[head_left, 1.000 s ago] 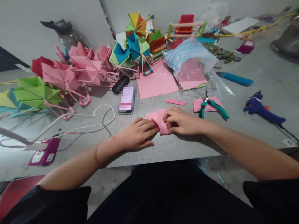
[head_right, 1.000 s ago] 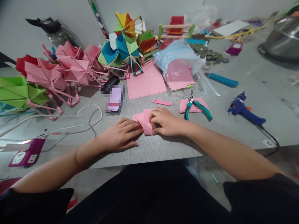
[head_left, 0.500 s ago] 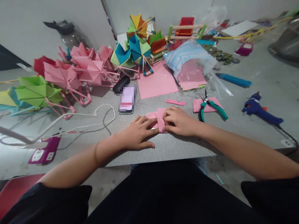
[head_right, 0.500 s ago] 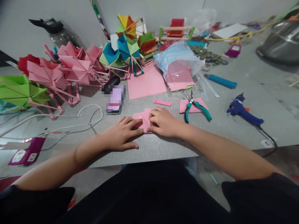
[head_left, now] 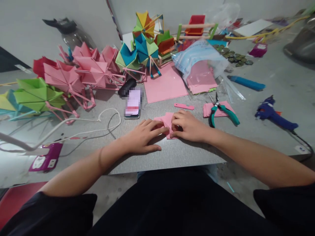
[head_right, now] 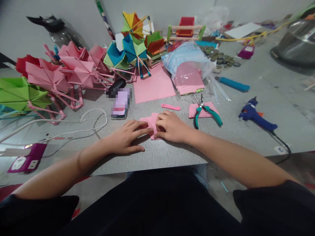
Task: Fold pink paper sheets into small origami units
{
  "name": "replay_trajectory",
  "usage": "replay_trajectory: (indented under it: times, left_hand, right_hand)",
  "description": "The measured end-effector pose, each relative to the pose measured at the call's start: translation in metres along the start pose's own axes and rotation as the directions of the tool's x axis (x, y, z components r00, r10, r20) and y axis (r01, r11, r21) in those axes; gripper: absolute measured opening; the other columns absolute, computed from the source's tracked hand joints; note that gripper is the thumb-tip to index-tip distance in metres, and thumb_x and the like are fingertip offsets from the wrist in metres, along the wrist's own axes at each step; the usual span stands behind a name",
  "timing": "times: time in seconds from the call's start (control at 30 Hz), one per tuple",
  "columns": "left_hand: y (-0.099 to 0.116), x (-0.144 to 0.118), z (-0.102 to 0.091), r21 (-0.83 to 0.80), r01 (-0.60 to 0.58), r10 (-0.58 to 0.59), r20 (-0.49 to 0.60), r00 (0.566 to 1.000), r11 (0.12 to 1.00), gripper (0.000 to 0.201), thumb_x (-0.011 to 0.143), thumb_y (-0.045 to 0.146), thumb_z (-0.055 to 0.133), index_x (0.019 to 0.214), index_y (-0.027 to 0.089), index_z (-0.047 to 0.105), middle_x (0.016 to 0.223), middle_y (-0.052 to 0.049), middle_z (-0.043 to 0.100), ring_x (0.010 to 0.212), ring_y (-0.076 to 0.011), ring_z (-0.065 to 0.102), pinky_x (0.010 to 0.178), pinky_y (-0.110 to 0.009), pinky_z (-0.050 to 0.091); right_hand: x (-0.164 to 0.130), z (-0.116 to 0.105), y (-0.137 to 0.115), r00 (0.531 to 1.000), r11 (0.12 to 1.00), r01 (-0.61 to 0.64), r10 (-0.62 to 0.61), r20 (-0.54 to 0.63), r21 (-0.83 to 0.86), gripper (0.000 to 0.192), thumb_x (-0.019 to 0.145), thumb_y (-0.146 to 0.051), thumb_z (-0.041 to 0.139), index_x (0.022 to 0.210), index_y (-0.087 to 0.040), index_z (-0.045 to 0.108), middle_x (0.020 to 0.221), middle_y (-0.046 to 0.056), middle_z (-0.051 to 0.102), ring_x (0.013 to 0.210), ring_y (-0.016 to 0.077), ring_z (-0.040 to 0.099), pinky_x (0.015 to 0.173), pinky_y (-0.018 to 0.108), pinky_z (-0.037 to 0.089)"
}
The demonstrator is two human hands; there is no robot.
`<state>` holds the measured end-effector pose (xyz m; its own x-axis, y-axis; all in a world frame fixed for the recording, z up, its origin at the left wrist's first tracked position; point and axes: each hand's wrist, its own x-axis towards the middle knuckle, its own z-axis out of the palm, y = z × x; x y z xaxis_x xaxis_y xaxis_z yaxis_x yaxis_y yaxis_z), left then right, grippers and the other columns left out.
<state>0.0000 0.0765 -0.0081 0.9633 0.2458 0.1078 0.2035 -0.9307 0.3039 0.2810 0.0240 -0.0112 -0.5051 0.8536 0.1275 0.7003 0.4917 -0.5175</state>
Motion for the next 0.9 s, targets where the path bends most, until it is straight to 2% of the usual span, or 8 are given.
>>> replay_trajectory:
  times: [0.2, 0.37, 0.57, 0.77, 0.9]
  left_hand:
    - [-0.001, 0.000, 0.005, 0.098, -0.002, 0.002, 0.000, 1.000, 0.995, 0.080, 0.106, 0.078, 0.043, 0.166, 0.026, 0.049, 0.168, -0.023, 0.041, 0.138, -0.0424, 0.052, 0.114, -0.060, 0.045]
    - [-0.001, 0.004, 0.000, 0.125, -0.004, -0.008, 0.095, 0.995, 0.992, 0.082, 0.105, 0.073, 0.050, 0.168, 0.021, 0.046, 0.174, -0.021, 0.042, 0.131, -0.0421, 0.054, 0.111, -0.059, 0.044]
    - [0.006, 0.008, -0.005, 0.212, 0.021, -0.056, 0.163, 0.985, 0.977, 0.084, 0.105, 0.074, 0.046, 0.169, 0.019, 0.043, 0.177, -0.019, 0.041, 0.125, -0.0402, 0.055, 0.105, -0.055, 0.043]
    - [0.006, 0.008, -0.001, 0.268, 0.073, -0.105, 0.110, 0.988, 0.961, 0.100, 0.098, 0.088, 0.042, 0.170, 0.019, 0.040, 0.182, -0.022, 0.029, 0.133, -0.0452, 0.052, 0.106, -0.059, 0.041]
    - [0.006, 0.007, 0.001, 0.266, 0.127, -0.146, 0.053, 0.988, 0.955, 0.102, 0.094, 0.092, 0.047, 0.169, 0.023, 0.043, 0.183, -0.022, 0.025, 0.139, -0.0492, 0.048, 0.109, -0.063, 0.039]
  right_hand:
    - [0.000, 0.000, 0.000, 1.000, 1.000, -0.002, 0.002, 0.003, 0.004, 0.036, 0.093, -0.045, 0.087, 0.077, -0.021, 0.066, 0.096, 0.006, 0.066, 0.102, 0.0282, 0.055, 0.093, 0.043, 0.039]
    - [-0.002, -0.004, -0.001, 0.999, 1.000, 0.008, -0.008, 0.040, 0.011, 0.032, 0.093, -0.042, 0.086, 0.078, -0.022, 0.067, 0.097, 0.006, 0.064, 0.105, 0.0290, 0.054, 0.095, 0.044, 0.038]
    - [-0.004, -0.008, -0.002, 0.995, 0.999, -0.008, 0.003, 0.096, 0.046, 0.029, 0.089, -0.034, 0.089, 0.077, -0.021, 0.066, 0.102, 0.006, 0.066, 0.111, 0.0297, 0.055, 0.098, 0.045, 0.037]
    - [-0.004, -0.008, -0.003, 0.996, 0.999, 0.002, -0.007, 0.092, 0.050, 0.026, 0.089, -0.034, 0.090, 0.080, -0.022, 0.069, 0.102, 0.005, 0.065, 0.112, 0.0301, 0.056, 0.102, 0.047, 0.037]
    - [-0.005, -0.007, -0.001, 0.997, 0.999, 0.018, -0.022, 0.073, 0.051, 0.017, 0.090, -0.034, 0.089, 0.092, -0.024, 0.075, 0.102, 0.005, 0.067, 0.112, 0.0303, 0.057, 0.101, 0.047, 0.038]
